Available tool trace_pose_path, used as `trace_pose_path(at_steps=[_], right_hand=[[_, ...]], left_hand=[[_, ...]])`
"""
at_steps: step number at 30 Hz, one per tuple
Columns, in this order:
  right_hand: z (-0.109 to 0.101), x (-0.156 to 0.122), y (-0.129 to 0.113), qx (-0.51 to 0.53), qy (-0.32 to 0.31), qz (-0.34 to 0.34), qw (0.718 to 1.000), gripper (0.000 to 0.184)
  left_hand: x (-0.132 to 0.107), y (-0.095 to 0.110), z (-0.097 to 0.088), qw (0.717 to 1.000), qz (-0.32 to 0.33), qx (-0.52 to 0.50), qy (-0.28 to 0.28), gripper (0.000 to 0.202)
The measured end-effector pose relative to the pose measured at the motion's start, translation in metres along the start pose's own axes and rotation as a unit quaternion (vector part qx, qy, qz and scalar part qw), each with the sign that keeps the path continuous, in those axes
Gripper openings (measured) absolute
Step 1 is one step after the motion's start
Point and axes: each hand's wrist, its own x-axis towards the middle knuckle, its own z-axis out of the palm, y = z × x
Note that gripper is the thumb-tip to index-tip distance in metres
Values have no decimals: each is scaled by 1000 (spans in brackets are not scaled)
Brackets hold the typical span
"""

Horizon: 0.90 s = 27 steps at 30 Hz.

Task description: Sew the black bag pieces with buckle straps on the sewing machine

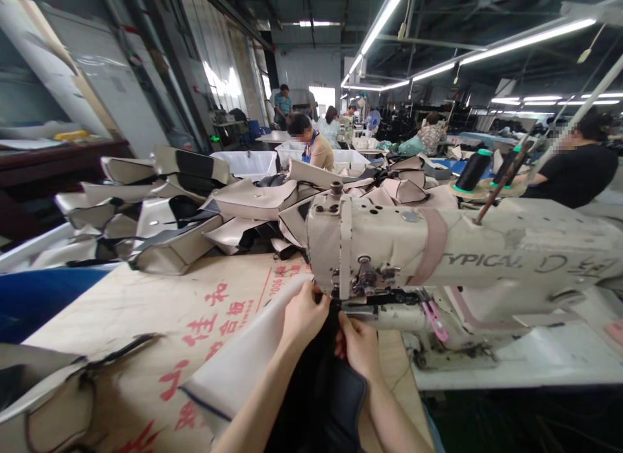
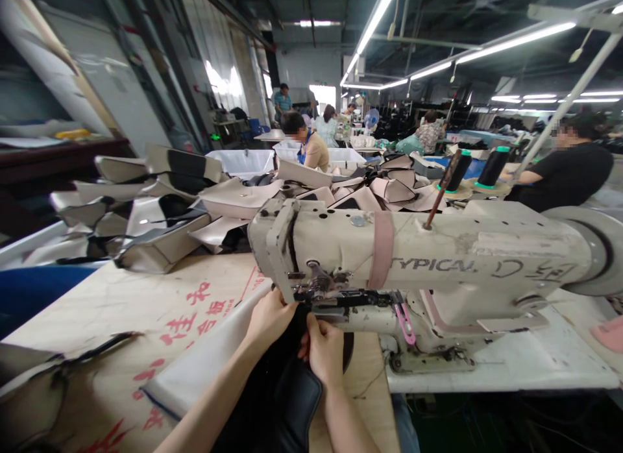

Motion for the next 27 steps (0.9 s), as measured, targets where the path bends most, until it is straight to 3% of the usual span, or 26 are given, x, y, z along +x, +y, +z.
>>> trace_pose_path(at_steps=[3, 5, 6, 8, 10, 11, 13, 15, 19, 21, 24, 27], right_hand=[[-35, -15, -1, -44, 8, -41, 998, 46], [-83, -26, -4, -143, 85, -152, 974, 39], [-114, -31, -8, -206, 156, -234, 937, 33], [-182, -35, -20, -324, 291, -394, 810, 26], [-246, -34, -32, -431, 384, -454, 679, 34], [-272, -32, -35, -481, 383, -454, 645, 38], [-306, -27, -34, -563, 318, -454, 613, 41], [-317, -23, -19, -577, 299, -462, 604, 45], [-307, -20, 23, -541, 315, -482, 613, 50], [-306, -20, 31, -545, 311, -483, 611, 51], [-314, -25, 13, -566, 319, -469, 598, 48], [-322, -35, -30, -579, 309, -448, 607, 40]], left_hand=[[2, -1, 0, 1000, 4, -4, -4, 17], [3, -2, 0, 1000, 9, -9, -9, 17], [3, -3, 1, 1000, 11, -12, -12, 17], [4, -5, 1, 1000, 15, -16, -15, 18], [4, -6, 2, 1000, 18, -18, -15, 19], [4, -6, 2, 1000, 19, -19, -16, 19], [4, -6, 3, 1000, 19, -19, -16, 19], [4, -6, 3, 1000, 19, -18, -14, 19], [-1, -3, 1, 1000, 17, -15, -6, 18], [-5, -2, -1, 1000, 18, -14, 0, 17], [-9, -1, -2, 1000, 13, -13, 9, 18], [-8, -3, -2, 1000, 13, -17, 12, 21]])
